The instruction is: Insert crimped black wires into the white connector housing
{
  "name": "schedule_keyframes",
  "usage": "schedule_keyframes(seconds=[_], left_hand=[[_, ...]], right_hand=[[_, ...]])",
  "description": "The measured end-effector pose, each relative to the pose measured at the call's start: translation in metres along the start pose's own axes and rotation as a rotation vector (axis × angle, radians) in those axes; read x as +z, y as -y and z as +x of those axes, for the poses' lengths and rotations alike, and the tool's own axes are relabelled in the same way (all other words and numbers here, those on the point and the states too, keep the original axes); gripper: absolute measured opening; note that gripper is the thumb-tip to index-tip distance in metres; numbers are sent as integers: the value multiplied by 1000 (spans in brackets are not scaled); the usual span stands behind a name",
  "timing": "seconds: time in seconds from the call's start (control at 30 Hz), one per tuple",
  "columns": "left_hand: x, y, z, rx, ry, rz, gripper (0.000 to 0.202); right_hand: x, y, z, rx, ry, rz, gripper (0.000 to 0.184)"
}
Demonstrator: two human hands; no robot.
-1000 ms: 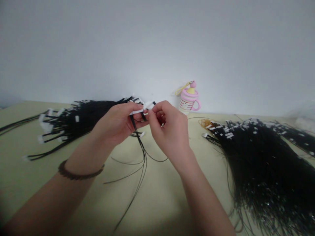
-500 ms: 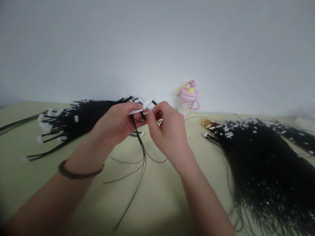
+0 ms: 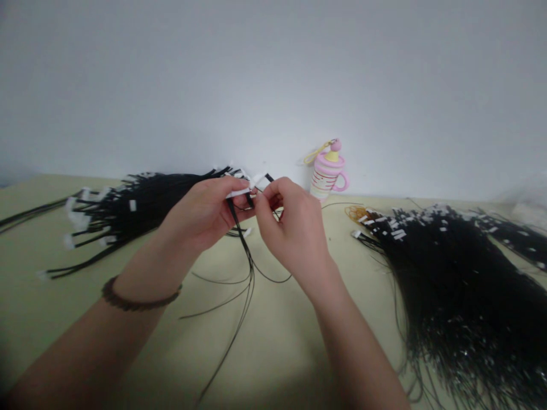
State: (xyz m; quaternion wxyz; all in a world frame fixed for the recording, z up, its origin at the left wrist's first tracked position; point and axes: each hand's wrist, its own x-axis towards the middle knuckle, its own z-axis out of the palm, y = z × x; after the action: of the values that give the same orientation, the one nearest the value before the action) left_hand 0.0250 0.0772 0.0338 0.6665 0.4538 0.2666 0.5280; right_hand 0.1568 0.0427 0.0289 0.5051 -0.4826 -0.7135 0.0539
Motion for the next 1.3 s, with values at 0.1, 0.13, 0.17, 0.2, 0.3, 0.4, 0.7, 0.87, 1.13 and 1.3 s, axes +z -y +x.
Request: schedule_keyframes(seconds=[0.1,0.13,0.17,0.2,0.3,0.4,0.7,0.87,1.13,1.3], left_hand=[[0,0,0,-2,2,-7,20],[0,0,0,-4,2,-8,20],[0,0,0,-7,3,-10,20],[0,0,0,-6,4,-11,20],[-1,1,0,1,12,-14,19],[-1,1,0,-3,6,-4,19],[1,0,0,-27,-26,28,18],[1,0,0,-15,-15,14,18],[0,1,0,-19,-21,11,18],[1,1,1,-21,-23,9,18]], right_hand=[[0,0,0,10,5,11,11],[0,0,0,11,7,13,11],[0,0,0,13,9,14,11],[0,0,0,16,12,15,11],[-1,0,0,19,15,12,11],[-1,0,1,16,18,10,12],[-1,1,2,18,14,9,12],[-1,1,1,22,27,18,12],[0,0,0,12,11,13,12],[-1,0,1,20,22,14,11]])
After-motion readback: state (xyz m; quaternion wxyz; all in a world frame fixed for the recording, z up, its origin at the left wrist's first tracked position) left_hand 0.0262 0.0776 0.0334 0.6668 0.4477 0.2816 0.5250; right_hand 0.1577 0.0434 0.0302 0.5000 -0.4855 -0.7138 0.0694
